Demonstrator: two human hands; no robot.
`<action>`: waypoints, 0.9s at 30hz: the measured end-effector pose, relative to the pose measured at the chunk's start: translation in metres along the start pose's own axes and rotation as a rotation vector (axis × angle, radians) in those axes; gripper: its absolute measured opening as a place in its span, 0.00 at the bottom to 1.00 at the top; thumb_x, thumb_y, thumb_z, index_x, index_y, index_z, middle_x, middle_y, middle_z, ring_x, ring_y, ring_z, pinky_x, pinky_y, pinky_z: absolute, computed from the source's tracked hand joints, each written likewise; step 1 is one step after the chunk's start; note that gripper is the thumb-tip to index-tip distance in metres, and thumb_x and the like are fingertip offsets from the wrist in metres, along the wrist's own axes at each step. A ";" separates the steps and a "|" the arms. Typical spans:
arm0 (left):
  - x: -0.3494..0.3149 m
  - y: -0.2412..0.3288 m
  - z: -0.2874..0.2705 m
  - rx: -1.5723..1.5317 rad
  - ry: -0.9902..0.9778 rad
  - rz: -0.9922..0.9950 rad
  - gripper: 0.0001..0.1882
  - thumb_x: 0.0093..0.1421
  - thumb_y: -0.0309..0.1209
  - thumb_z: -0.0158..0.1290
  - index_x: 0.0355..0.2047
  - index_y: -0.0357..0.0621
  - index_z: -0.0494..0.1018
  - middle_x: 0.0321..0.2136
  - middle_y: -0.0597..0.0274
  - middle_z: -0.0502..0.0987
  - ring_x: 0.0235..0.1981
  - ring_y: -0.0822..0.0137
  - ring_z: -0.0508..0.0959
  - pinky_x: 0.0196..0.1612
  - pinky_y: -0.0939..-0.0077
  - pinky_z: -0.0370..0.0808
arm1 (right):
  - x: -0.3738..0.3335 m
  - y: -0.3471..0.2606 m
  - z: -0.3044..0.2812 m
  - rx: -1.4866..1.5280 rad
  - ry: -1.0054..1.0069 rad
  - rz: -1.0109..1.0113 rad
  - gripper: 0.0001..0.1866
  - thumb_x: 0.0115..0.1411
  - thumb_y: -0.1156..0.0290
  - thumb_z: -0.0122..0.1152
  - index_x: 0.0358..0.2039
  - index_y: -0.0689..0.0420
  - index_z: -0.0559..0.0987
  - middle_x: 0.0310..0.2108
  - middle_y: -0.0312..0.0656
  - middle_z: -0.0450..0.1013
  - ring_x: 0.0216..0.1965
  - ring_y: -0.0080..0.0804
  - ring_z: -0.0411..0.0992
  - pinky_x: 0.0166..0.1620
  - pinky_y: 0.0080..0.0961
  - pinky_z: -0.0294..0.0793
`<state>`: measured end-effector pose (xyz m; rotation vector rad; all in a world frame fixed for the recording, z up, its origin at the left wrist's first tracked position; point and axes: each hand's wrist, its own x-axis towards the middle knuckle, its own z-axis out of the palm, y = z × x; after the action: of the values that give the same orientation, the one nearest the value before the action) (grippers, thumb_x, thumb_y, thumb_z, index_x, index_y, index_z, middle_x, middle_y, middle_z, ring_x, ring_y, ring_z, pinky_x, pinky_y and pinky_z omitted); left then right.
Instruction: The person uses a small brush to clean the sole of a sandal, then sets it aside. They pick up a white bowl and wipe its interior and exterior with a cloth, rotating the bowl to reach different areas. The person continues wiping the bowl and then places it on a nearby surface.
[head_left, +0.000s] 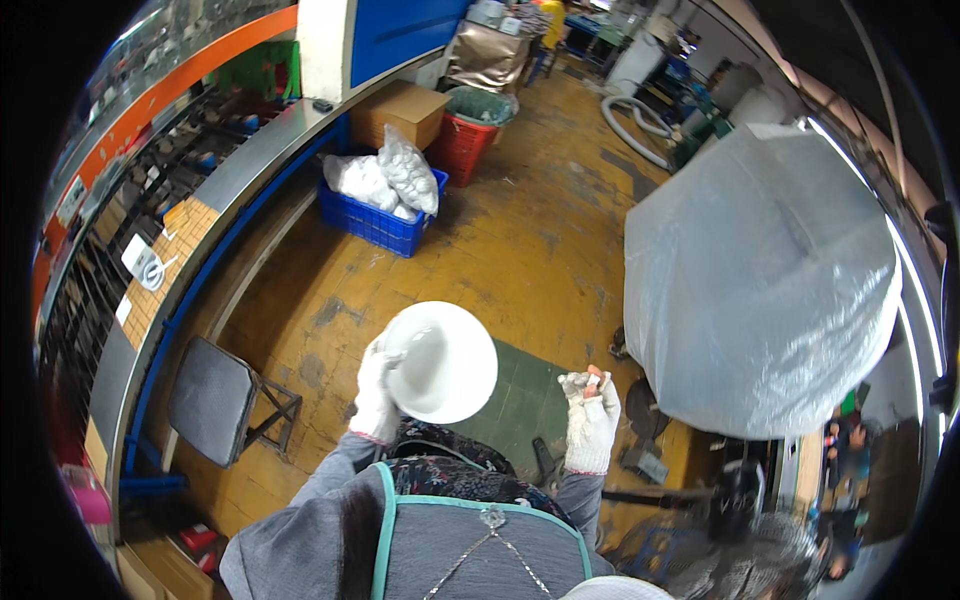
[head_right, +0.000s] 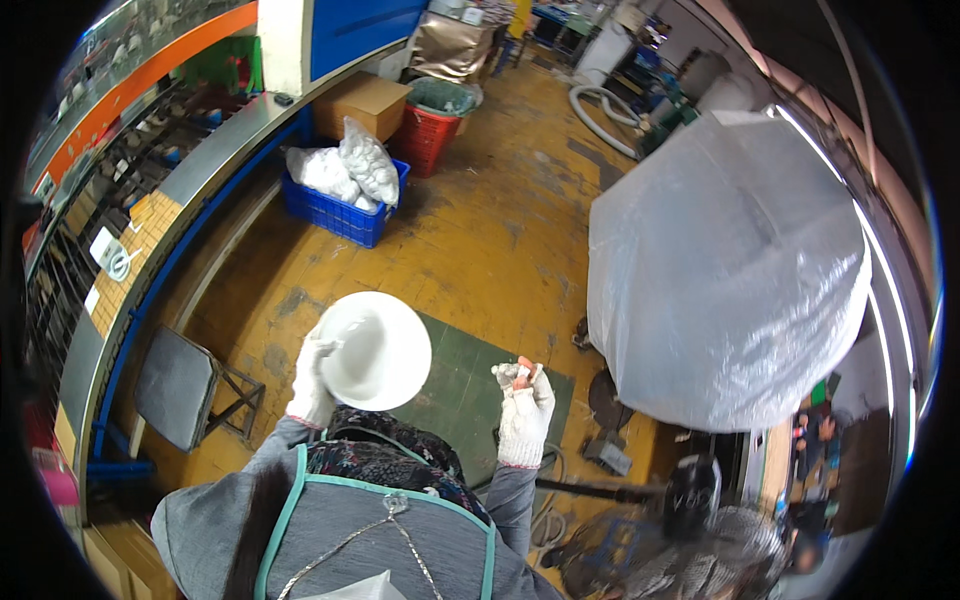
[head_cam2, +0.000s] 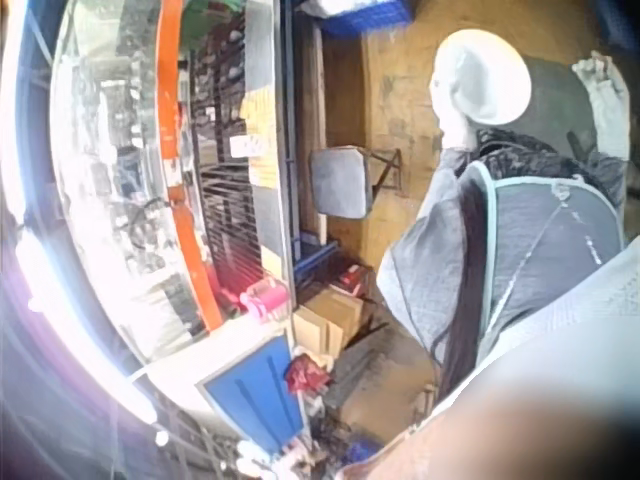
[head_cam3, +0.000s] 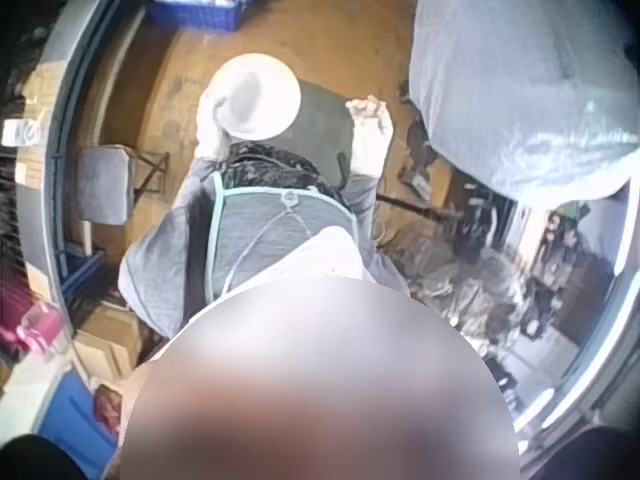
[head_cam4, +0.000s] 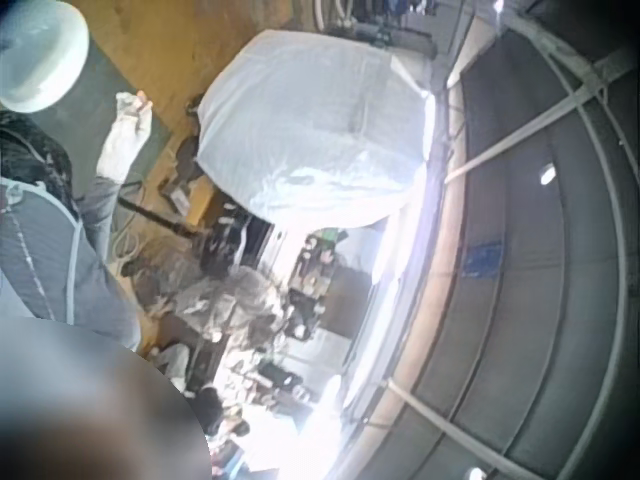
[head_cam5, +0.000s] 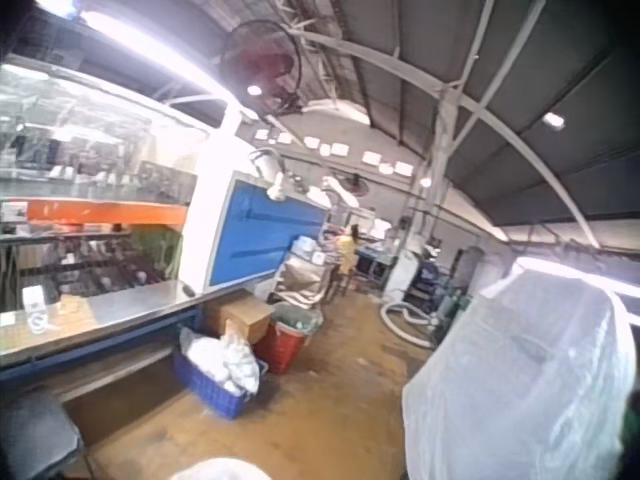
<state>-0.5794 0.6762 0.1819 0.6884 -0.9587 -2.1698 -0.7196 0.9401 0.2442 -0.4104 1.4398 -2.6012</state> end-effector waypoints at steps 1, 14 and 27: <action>0.007 0.002 -0.004 -0.121 0.075 -0.048 0.27 0.57 0.31 0.53 0.57 0.36 0.69 0.55 0.53 0.74 0.55 0.60 0.73 0.60 0.64 0.69 | 0.023 0.005 -0.004 -0.003 -0.026 0.046 0.16 0.69 0.69 0.58 0.50 0.67 0.74 0.36 0.44 0.77 0.40 0.36 0.77 0.54 0.40 0.76; 0.210 0.011 -0.050 -0.388 0.574 0.065 0.40 0.52 0.55 0.54 0.64 0.53 0.64 0.60 0.56 0.70 0.58 0.51 0.73 0.55 0.48 0.74 | 0.266 0.219 0.084 -0.397 -0.271 0.432 0.18 0.64 0.80 0.59 0.54 0.72 0.74 0.37 0.41 0.79 0.36 0.20 0.76 0.40 0.17 0.76; 0.525 0.092 0.136 -0.320 0.193 0.212 0.38 0.56 0.48 0.51 0.64 0.41 0.63 0.58 0.50 0.72 0.57 0.52 0.74 0.58 0.53 0.73 | 0.588 0.149 0.216 -0.381 0.023 -0.460 0.28 0.60 0.82 0.62 0.61 0.60 0.70 0.53 0.45 0.72 0.38 0.27 0.74 0.41 0.22 0.79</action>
<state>-0.9770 0.2995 0.2323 0.5972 -0.5417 -1.9677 -1.2159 0.5380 0.3265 -0.8493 2.0683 -2.6441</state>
